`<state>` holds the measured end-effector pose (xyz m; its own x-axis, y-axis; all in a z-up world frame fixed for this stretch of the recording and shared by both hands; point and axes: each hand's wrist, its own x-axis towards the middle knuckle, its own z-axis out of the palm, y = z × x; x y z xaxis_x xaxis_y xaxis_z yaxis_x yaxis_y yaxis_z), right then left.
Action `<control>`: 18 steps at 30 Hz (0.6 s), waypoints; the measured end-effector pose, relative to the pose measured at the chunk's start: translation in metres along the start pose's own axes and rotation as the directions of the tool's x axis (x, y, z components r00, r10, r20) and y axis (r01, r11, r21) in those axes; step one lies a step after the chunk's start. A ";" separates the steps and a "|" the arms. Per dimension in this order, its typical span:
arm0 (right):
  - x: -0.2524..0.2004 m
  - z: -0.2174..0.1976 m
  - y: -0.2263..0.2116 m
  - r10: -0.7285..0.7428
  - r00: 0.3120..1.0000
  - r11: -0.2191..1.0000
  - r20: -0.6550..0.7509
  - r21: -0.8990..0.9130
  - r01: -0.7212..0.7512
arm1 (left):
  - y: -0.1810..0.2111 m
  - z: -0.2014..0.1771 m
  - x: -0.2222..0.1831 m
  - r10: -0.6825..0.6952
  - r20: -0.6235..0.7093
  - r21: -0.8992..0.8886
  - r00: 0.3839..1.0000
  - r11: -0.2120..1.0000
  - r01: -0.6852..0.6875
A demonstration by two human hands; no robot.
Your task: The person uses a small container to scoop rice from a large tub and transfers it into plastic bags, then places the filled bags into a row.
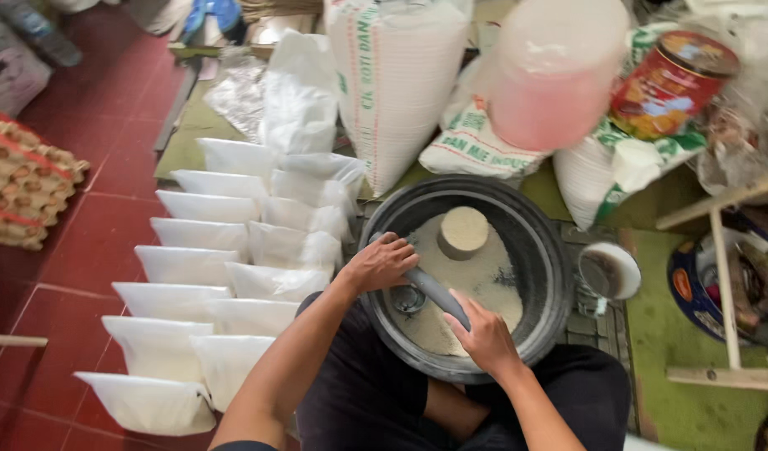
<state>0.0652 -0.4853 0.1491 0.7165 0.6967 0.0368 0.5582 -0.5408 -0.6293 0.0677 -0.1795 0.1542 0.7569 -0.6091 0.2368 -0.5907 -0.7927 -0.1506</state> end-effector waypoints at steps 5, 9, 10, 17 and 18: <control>-0.018 0.004 -0.006 0.242 0.970 0.970 -0.031 0.015 -0.241 | -0.041 -0.012 -0.069 -0.421 0.068 -0.256 0.904 0.869 0.424; -0.039 0.028 0.012 0.101 0.988 0.965 -0.121 -0.228 -0.126 | -0.064 -0.046 -0.097 -0.905 0.417 -0.363 0.082 -0.083 0.928; -0.037 0.031 0.012 0.109 0.987 0.963 -0.116 -0.232 -0.134 | -0.076 -0.007 -0.120 -0.900 0.427 -0.363 0.084 -0.085 0.928; -0.028 0.031 0.011 0.073 0.973 0.969 -0.219 -0.214 -0.121 | -0.106 0.125 -0.182 -0.976 0.203 -0.213 0.082 0.038 0.976; -0.028 0.031 0.010 0.030 0.972 0.973 -0.232 -0.217 -0.082 | -0.103 0.125 -0.181 -0.962 0.272 -0.162 0.013 -0.032 0.986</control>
<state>0.0376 -0.4960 0.1175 0.8104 0.5515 0.1974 0.5752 -0.6855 -0.4463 0.0267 0.0091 0.0067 0.6545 0.7476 -0.1128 0.7203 -0.5711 0.3937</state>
